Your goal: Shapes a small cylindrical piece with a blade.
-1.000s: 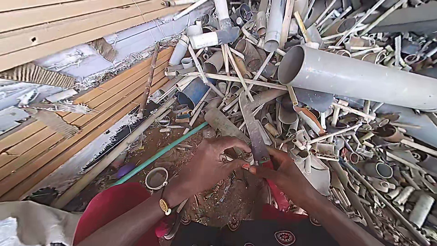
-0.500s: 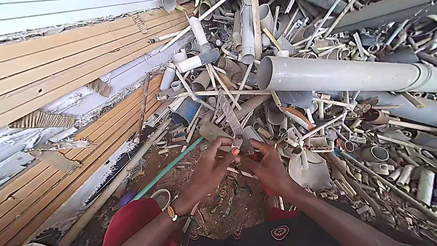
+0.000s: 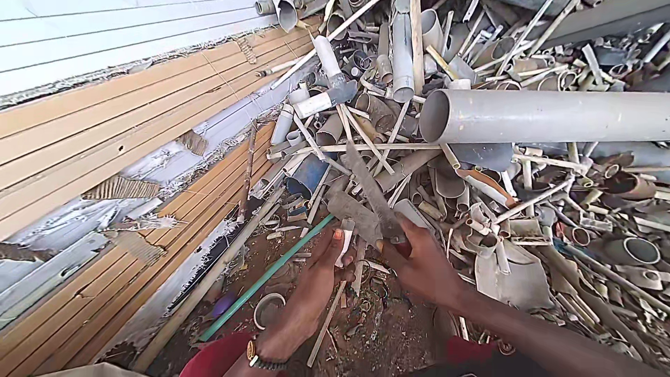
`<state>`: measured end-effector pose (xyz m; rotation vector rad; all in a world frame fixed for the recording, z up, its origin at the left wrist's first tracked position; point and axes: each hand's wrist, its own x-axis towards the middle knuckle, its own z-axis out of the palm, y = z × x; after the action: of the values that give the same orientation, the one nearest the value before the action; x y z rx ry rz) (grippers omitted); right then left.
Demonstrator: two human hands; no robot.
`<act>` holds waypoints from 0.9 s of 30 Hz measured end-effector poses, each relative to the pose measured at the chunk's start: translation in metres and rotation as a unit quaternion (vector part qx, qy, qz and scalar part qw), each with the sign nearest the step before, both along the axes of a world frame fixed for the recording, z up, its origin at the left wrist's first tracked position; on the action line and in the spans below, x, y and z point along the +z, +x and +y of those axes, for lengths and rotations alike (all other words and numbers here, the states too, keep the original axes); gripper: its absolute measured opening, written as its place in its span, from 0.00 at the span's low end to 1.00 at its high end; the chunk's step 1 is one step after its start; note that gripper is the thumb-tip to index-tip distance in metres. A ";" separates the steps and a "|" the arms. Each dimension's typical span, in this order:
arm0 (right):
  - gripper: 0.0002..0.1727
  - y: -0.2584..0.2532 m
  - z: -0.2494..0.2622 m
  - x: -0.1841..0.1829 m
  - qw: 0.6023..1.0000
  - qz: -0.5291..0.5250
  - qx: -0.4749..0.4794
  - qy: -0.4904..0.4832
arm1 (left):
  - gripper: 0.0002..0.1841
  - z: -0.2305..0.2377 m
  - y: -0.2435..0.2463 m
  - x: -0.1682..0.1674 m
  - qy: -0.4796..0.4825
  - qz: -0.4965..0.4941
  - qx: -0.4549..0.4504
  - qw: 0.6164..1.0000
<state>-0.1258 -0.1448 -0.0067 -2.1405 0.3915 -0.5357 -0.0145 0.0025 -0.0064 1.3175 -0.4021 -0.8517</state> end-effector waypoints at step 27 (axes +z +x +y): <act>0.09 -0.013 -0.005 -0.006 0.916 -0.053 0.146 0.369 | 0.19 0.009 -0.022 -0.013 -0.033 0.026 -0.072 0.997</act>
<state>-0.1387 -0.1495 -0.0126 -1.3922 0.1636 -0.2650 -0.0362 0.0111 -0.0197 1.2138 -0.4854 -0.9822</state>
